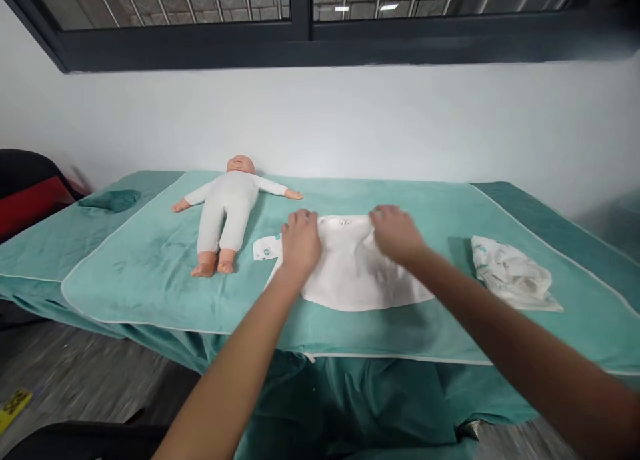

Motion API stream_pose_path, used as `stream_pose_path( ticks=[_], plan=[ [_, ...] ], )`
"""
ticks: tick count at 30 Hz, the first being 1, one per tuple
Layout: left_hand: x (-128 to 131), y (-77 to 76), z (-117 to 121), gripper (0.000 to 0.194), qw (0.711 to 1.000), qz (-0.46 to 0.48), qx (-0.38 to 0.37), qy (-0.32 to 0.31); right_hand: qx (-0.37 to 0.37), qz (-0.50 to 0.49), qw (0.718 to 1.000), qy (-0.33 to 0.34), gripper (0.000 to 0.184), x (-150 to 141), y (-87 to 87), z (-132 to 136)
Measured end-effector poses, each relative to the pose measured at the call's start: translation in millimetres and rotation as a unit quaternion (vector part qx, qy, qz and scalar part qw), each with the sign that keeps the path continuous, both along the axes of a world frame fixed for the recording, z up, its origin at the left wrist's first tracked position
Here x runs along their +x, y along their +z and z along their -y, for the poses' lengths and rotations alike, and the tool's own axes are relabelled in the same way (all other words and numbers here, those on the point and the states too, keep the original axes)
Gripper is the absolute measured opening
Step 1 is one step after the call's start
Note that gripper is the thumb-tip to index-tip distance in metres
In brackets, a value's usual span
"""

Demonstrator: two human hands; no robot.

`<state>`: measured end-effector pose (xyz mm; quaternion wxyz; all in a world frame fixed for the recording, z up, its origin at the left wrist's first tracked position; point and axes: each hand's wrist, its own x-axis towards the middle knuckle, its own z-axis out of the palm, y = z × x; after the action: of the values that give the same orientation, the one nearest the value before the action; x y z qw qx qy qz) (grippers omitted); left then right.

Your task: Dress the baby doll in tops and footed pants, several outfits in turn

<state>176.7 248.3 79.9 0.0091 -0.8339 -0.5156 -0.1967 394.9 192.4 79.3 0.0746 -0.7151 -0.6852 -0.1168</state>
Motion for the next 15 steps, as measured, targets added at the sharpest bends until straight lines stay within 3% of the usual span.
stream_pose_path(
  ticks=[2,5,10,15],
  plan=[
    [13,-29.0,5,0.041,0.997,-0.003,-0.044,-0.067,-0.023,-0.036,0.994,0.105,0.04,-19,-31.1,-4],
    [24,-55.1,1,0.041,0.994,0.009,-0.094,-0.053,-0.04,-0.115,0.992,0.038,0.036,-29,-59.3,-14],
    [27,-61.2,-21,0.038,0.995,0.009,-0.096,-0.017,-0.036,-0.124,0.989,-0.069,0.036,-21,-72.6,-38],
    [21,-62.4,-34,0.05,0.999,-0.009,-0.044,-0.005,-0.001,-0.072,0.995,-0.065,0.047,-18,-74.9,-45]
  ],
)
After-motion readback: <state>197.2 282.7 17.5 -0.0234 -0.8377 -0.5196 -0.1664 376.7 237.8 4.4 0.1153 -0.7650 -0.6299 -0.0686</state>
